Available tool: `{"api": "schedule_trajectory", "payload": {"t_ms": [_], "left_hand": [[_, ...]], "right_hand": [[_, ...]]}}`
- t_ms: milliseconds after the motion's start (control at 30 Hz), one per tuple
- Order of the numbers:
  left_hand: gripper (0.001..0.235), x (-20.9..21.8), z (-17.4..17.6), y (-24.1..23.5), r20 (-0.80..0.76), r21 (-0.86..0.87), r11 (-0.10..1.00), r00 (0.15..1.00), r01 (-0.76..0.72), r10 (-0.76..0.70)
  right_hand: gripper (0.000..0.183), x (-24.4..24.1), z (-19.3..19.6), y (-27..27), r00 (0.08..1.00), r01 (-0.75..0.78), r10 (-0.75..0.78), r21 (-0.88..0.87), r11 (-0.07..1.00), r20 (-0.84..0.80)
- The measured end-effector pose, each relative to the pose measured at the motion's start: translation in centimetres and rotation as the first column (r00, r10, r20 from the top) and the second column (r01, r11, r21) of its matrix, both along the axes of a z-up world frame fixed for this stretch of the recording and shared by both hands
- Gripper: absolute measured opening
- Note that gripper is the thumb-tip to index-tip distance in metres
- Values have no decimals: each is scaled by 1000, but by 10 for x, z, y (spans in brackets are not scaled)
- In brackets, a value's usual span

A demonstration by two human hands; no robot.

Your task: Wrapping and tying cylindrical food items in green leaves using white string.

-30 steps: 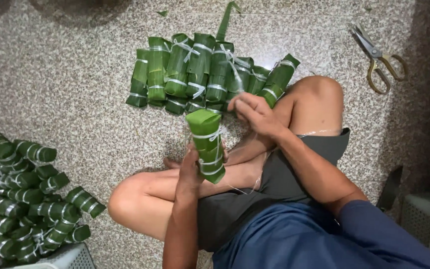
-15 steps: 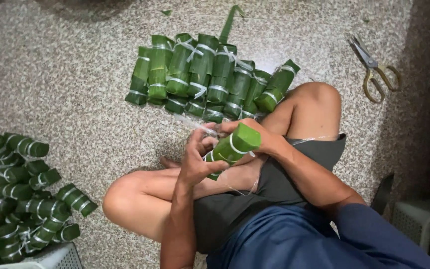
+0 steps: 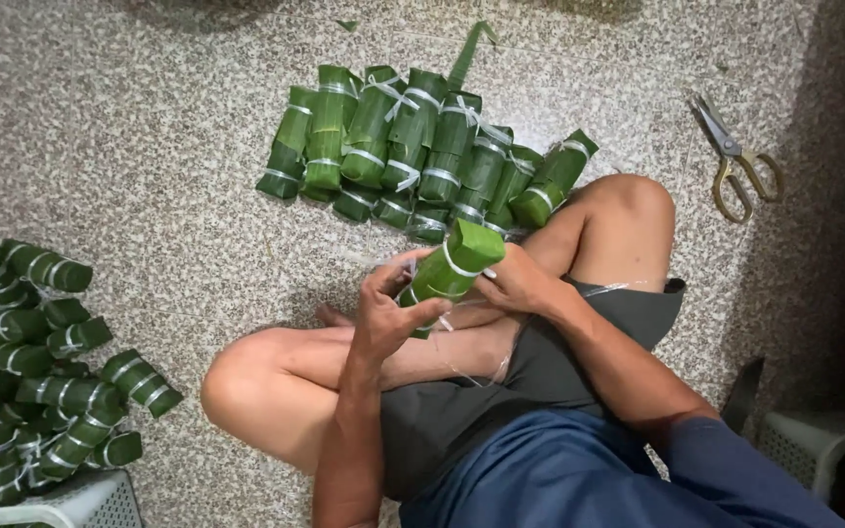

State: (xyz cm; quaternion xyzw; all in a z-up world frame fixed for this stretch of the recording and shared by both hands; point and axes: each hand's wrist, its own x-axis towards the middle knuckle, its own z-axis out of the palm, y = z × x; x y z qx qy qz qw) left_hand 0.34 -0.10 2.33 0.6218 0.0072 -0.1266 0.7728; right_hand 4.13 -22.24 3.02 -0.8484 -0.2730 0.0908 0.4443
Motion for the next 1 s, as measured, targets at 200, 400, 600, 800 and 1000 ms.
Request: {"api": "schedule_trajectory", "payload": {"t_ms": [200,400,600,800,1000], "left_hand": [[67,8,8,8,-2,141,988,998,-67,68],[60,9,22,5,-117,242,964,983,-111,142],[53,7,26,5,-47,299,932,972,-207,231],[51,5,11,-4,212,405,889,968,-212,134],[63,-5,30,-24,341,511,853,936,-103,-91]], "right_hand": [[14,-16,7,-23,988,1,17,123,992,-152],[19,-26,27,-35,971,17,19,148,989,-238],[18,-33,74,-31,949,-1,67,211,978,-307],[16,-12,140,-10,975,-219,220,-50,974,17],[28,34,95,-1,881,-394,442,-255,883,168]]}}
